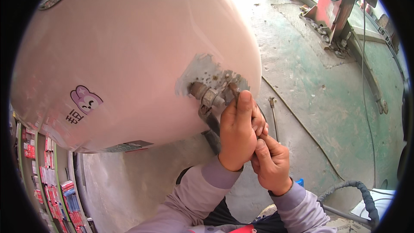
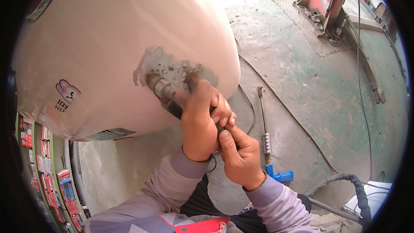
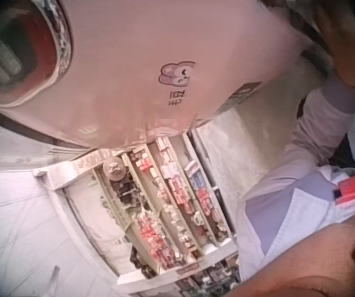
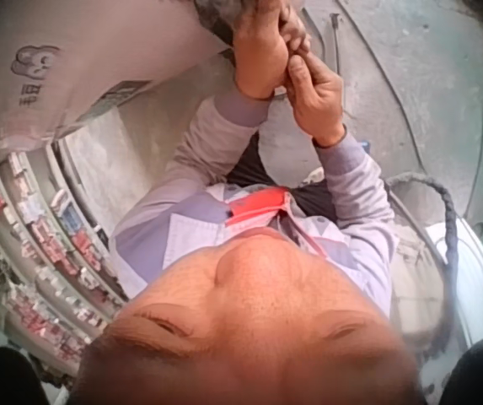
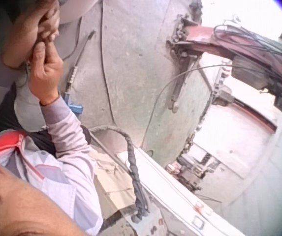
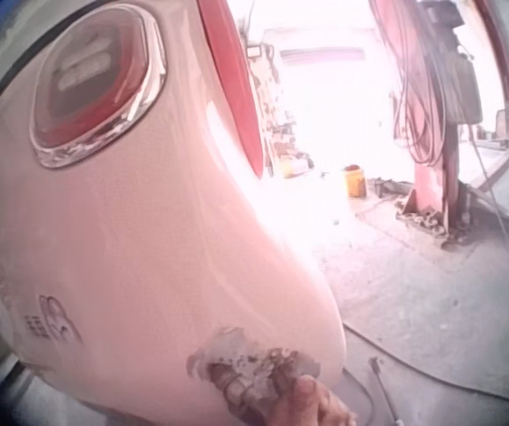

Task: The person uses a welding torch to heat and work on the fuel cap area of a pink scooter. They manipulate the torch and the fuel cap assembly, applying heat to the joint.

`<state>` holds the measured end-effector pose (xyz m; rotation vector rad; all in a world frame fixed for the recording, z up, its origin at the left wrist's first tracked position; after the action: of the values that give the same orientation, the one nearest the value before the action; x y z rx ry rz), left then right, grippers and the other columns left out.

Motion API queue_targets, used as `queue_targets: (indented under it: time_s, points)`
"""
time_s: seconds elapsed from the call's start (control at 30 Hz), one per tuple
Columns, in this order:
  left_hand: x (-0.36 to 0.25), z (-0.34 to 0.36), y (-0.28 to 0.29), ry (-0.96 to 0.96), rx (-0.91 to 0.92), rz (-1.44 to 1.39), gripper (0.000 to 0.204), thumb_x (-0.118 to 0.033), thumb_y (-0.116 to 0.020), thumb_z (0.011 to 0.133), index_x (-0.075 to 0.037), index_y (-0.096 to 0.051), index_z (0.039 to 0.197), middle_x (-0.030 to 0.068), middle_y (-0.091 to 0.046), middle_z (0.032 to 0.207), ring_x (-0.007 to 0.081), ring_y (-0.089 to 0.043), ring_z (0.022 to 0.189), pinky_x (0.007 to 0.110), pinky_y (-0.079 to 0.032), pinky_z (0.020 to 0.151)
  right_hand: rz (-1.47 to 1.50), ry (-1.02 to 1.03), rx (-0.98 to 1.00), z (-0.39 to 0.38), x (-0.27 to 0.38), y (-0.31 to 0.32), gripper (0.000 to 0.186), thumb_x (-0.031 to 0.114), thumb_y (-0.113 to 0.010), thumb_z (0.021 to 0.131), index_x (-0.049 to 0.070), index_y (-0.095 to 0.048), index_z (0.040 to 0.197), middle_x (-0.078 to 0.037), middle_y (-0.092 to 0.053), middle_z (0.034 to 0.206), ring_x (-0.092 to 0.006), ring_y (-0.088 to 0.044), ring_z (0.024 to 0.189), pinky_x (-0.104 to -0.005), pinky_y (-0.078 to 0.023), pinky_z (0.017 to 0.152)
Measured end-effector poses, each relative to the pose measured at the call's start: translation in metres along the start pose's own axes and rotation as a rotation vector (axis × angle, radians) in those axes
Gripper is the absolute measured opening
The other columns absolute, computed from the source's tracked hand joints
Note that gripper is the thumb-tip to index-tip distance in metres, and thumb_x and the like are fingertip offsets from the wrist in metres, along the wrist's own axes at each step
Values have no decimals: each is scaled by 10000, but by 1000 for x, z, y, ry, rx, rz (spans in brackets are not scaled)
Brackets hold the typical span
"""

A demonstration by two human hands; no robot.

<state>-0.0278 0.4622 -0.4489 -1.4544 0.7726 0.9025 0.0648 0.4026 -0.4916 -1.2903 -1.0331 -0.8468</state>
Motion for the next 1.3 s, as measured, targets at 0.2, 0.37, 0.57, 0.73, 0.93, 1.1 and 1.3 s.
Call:
queue_targets:
  time_s: [0.2, 0.37, 0.57, 0.73, 0.93, 1.1, 1.3]
  points:
    - [1, 1, 3, -13, 24, 28, 329, -215, -376, 1069, -100, -338, 763, 3, -343, 607, 109, -348, 532, 292, -440, 537, 48, 19, -18, 1, -8, -1, 308, 167, -483, 1083, -45, -615, 1262, 58, -503, 634, -3, -356, 486, -193, -265, 441]
    - [-1, 1, 6, -61, 29, 111, 373, -255, -367, 1088, -99, -339, 751, -4, -331, 586, 105, -341, 522, 284, -439, 532, 39, 19, -7, -2, -19, -5, 354, 154, -483, 1081, -35, -567, 1368, 62, -504, 632, -6, -374, 489, -193, -284, 454]
    - [2, 1, 6, -10, 17, 58, 445, -349, -371, 1103, -105, -341, 733, -8, -335, 580, 106, -348, 532, 291, -435, 546, 17, 73, -16, 1, -15, -5, 333, 151, -490, 1080, -37, -592, 1335, 58, -515, 645, -3, -378, 499, -189, -282, 462]
    - [4, 1, 2, 11, 41, 19, 466, -402, -398, 1096, -111, -350, 735, -8, -345, 591, 112, -355, 538, 296, -437, 556, 36, 55, -36, -1, -10, -2, 313, 156, -493, 1080, -50, -607, 1286, 54, -516, 652, -3, -374, 500, -190, -279, 459]
    - [1, 0, 3, 20, 44, -4, 445, -395, -404, 1091, -109, -369, 752, -7, -343, 592, 115, -363, 541, 302, -443, 559, 10, 79, -45, -2, -9, -6, 310, 159, -488, 1081, -55, -608, 1271, 52, -515, 648, -5, -378, 498, -194, -280, 453]
    - [0, 1, 4, 37, 44, -13, 438, -396, -411, 1088, -112, -366, 758, -9, -333, 587, 120, -368, 541, 312, -452, 570, -40, 70, -29, -3, -4, -7, 311, 158, -483, 1081, -60, -609, 1265, 48, -523, 653, -6, -388, 502, -194, -286, 455]
    - [6, -3, -1, 85, -11, -89, 458, -439, -414, 1082, -124, -361, 754, -15, -322, 589, 125, -376, 550, 320, -452, 582, -100, 47, 15, -1, 10, 2, 290, 149, -485, 1079, -69, -633, 1202, 48, -521, 656, -11, -392, 512, -194, -296, 468]
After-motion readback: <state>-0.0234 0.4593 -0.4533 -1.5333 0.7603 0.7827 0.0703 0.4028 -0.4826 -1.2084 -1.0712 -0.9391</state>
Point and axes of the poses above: each hand's wrist, its own z-axis towards the middle knuckle, its own y-axis out of the back of the hand, x = y × z, the point moved 9 cm from there along z, towards the middle knuckle
